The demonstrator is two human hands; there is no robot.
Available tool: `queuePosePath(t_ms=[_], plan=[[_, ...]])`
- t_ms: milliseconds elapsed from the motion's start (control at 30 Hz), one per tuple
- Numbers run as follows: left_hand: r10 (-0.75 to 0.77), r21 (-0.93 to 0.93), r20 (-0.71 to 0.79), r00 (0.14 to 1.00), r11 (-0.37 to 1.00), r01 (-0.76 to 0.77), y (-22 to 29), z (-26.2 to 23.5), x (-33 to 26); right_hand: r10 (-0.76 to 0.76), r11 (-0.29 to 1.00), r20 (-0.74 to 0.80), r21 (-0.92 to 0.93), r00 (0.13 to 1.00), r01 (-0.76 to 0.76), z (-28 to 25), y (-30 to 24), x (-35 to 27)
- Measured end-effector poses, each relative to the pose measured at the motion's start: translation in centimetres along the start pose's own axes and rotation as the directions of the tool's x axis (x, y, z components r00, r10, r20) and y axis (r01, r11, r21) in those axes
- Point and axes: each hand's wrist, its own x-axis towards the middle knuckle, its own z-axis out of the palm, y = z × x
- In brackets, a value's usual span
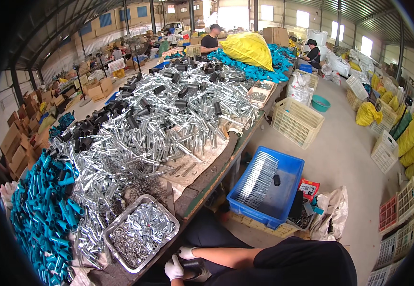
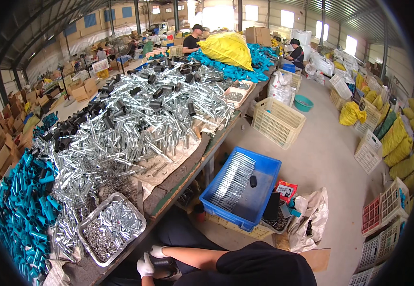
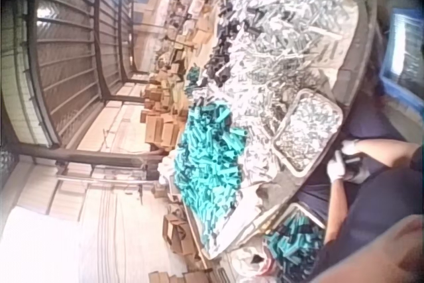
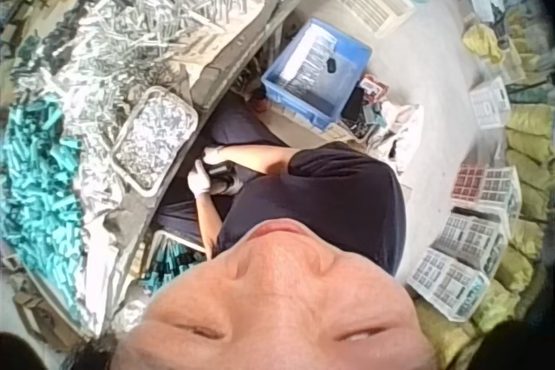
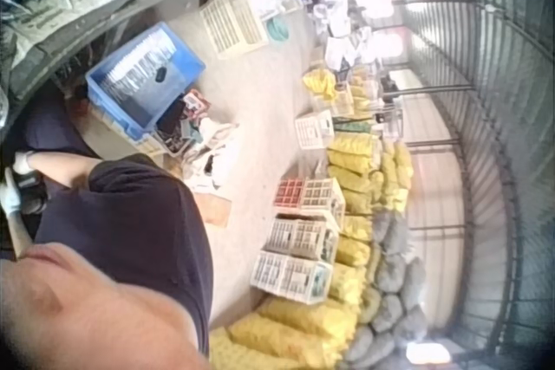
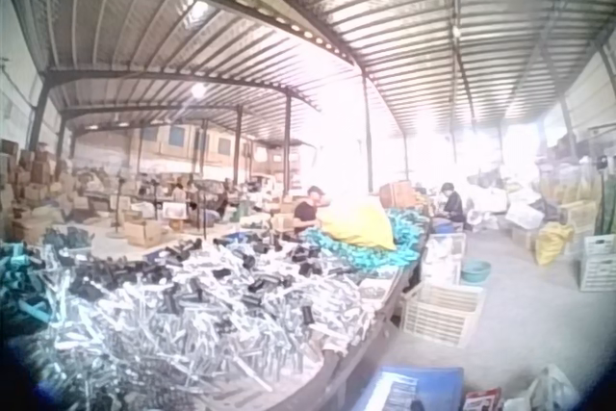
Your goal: The person assembles tools by fitting metal pins and rods into metal sleeves, sliding plastic casings over the metal components, and attaching handles by hand.
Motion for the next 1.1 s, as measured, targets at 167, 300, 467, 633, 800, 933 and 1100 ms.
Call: queuePosePath(t_ms=[167,300,467,633,800,933,1100], plan=[[-0.028,-0.007,-0.008,1.0,1.0,0.028,-1.2,0.1,-0.4,0.009,1.0,0.058,-0.009,0.998,-0.008,0.7,-0.4,-0.3],[-0.005,-0.022,0.04,0.999,1.0,0.006,0.0,0.0,-0.2,-0.032,0.999,-0.003,-0.016,0.999,0.032,0.8,1.9,0.6],[-0.025,-0.021,0.082,0.996,0.999,0.027,-0.2,-0.8,-0.5,-0.008,0.999,0.008,0.039,1.0,0.007,0.5,1.3,-0.2],[-0.143,-0.214,0.23,0.963,0.957,0.193,-2.1,0.4,0.3,0.029,0.995,0.059,-0.099,0.998,-0.023,-0.3,-0.2,-1.3],[-0.144,-0.294,0.214,0.966,0.934,0.205,-2.1,1.0,0.6,0.095,0.986,0.083,-0.141,0.992,-0.083,-1.4,-1.3,-2.0],[-0.17,-0.301,0.246,0.954,0.922,0.242,-2.7,1.1,0.8,0.094,0.982,0.061,-0.172,0.994,-0.082,-1.0,-1.1,-1.8],[-0.17,-0.333,0.234,0.957,0.911,0.243,-2.5,1.0,0.5,0.092,0.972,0.016,-0.219,0.996,-0.086,-0.7,-1.1,-1.9]])
